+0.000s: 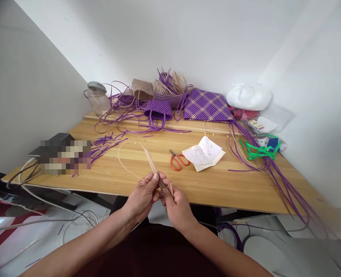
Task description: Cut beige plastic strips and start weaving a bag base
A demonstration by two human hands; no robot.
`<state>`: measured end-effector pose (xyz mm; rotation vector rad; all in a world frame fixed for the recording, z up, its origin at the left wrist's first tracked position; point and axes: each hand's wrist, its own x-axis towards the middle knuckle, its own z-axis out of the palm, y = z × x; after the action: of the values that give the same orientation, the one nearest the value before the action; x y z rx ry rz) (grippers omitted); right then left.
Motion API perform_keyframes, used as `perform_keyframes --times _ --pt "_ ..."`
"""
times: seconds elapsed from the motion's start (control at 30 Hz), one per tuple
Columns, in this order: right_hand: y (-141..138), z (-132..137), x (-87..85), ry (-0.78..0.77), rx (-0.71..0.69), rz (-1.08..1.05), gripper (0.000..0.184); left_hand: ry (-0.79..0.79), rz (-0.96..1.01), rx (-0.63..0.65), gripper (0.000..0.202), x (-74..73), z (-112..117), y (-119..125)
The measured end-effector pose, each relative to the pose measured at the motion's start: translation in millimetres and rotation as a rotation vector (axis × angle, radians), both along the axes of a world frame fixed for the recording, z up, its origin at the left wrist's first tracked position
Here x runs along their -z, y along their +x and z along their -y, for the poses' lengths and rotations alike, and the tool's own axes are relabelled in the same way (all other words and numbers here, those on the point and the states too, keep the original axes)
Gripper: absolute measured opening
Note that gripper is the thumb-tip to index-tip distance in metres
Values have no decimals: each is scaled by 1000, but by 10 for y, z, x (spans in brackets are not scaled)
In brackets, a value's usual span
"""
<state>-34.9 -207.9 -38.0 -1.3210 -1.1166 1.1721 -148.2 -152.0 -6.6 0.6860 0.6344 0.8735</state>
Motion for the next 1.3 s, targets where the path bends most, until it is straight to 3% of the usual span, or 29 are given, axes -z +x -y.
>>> perform_keyframes --times 0.2,0.3,0.4,0.53,0.67,0.9,0.97,1.1,1.3 --pt "292 -150 -385 -13 -190 431 37 6 7 -106 34 14 -104 -159" --pt "547 -488 -517 -89 -90 844 37 36 -38 -124 36 61 -130 -240" --pt "721 -895 -525 -156 -10 1259 33 63 -70 -147 37 104 -124 -285" --pt "791 -1225 -495 -215 -8 1367 26 80 -109 -180 37 101 -128 -323" --pt "796 -1284 -521 -250 -50 1357 14 84 -139 -225 38 101 -171 -356" --pt "754 -1037 -709 -253 -56 1086 22 90 -146 -253 35 155 -229 -357" --pt "655 -863 -814 -254 -137 740 25 99 -152 -255 35 161 -236 -343" --pt "290 -472 -1006 -319 -367 -233 39 135 -161 -257 33 143 -245 -289" --pt "-220 -234 -1076 -419 -540 -601 53 111 -69 -197 31 18 -164 -240"
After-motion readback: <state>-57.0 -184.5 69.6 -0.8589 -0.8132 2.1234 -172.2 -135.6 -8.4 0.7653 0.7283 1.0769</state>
